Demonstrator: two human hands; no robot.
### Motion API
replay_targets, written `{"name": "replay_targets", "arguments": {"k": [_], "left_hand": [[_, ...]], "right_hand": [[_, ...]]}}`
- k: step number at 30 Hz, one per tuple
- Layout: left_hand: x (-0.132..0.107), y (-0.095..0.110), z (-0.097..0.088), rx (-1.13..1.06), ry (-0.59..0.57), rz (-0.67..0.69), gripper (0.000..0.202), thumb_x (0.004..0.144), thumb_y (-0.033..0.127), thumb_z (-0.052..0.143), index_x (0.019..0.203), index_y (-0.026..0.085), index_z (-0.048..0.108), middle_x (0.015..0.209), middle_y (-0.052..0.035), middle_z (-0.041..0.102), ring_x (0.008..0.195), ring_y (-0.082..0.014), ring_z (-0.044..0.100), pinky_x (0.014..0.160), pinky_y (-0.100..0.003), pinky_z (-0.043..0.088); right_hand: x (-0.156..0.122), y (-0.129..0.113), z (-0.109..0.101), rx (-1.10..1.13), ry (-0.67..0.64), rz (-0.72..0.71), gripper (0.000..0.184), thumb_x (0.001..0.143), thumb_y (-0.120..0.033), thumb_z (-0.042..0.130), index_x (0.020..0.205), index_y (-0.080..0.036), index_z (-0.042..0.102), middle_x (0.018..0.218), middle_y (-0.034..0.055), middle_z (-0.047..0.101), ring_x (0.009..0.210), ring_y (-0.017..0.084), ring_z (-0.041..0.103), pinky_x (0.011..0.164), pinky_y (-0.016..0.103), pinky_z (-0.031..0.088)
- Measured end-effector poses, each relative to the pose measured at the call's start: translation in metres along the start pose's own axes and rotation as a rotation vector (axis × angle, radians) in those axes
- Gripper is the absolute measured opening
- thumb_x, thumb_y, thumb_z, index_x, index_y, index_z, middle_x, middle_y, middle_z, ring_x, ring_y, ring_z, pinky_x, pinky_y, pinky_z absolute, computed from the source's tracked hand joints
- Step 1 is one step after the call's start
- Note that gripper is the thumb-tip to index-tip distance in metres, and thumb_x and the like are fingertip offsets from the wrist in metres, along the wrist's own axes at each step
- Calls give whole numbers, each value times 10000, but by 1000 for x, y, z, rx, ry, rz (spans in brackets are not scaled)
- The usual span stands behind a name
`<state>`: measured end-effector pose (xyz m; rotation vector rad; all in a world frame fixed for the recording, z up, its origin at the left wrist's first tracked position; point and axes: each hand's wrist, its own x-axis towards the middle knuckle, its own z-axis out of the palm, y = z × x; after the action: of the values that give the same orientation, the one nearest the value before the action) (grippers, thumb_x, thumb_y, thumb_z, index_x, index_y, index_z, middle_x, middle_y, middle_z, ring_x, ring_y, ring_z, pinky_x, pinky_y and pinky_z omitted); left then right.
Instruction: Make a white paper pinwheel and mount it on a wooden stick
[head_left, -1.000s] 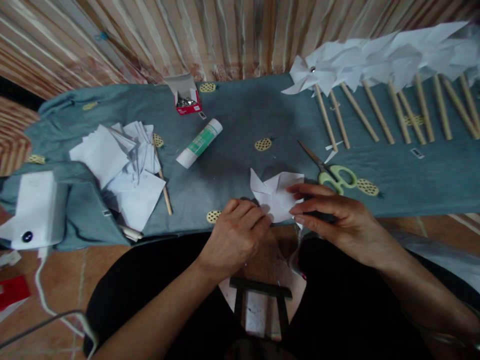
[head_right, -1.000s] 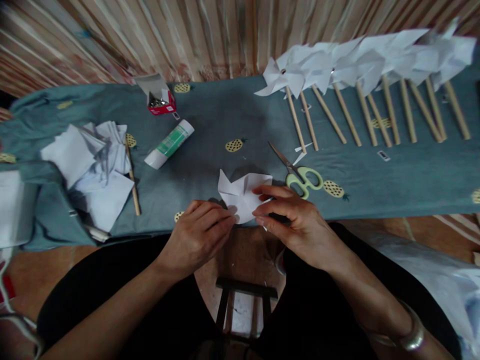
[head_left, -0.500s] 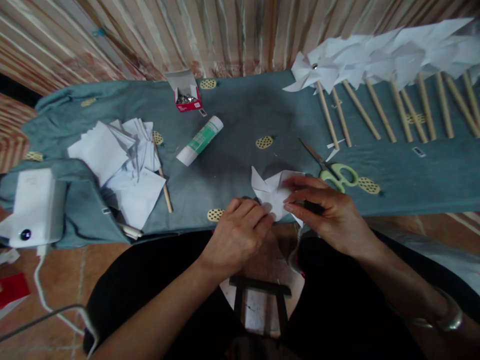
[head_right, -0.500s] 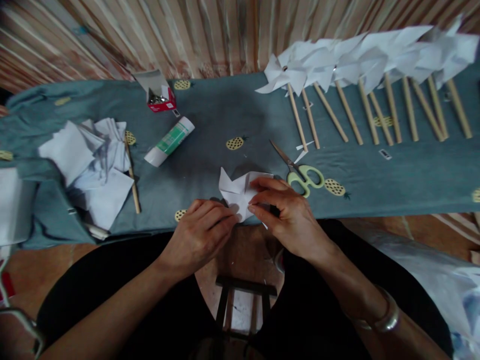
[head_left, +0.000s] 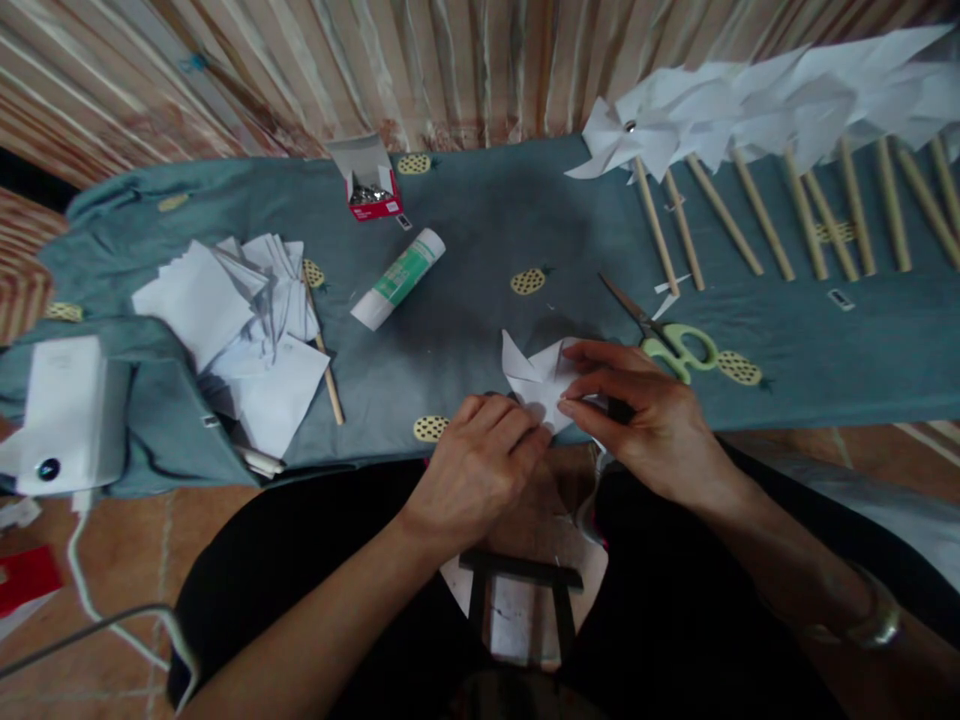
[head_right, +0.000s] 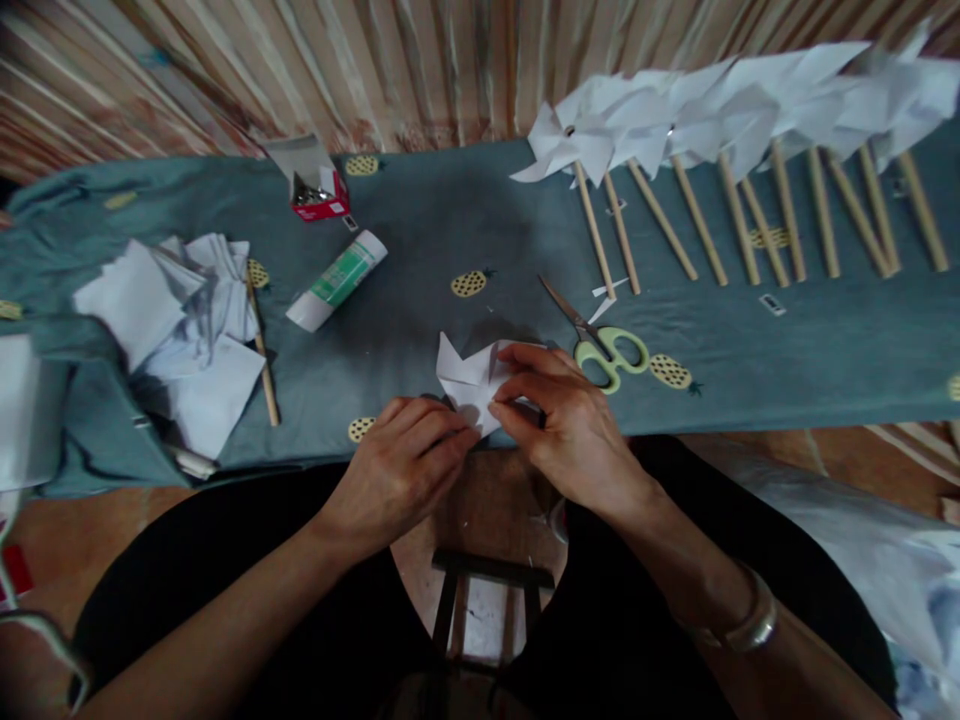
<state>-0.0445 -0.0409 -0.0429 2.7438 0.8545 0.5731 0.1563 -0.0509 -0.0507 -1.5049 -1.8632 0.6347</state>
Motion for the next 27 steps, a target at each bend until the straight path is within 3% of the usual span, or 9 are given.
{"name": "replay_targets", "arguments": {"k": [19,27], "left_hand": [[-2,1,1,2,37,-19,183,933,159,518,1077,114,623,976,-75,708,869,-183,601,743,-329,473],[-2,0,0,-9,-9,-1,196,942,171,502,1087,140,630,1002,-57,703,882,-188,594,746,-331,469]], "right_hand": [[2,-2,3,-36,18,-7,99,824,-169,631,766,-238,670,1165,69,668,1118,268,611,957,465,489],[2,-2,5,-46,27,-13,92,817,-166,633,754,-222,669,1151,89,673,1114,277,615,951,463,492]]}}
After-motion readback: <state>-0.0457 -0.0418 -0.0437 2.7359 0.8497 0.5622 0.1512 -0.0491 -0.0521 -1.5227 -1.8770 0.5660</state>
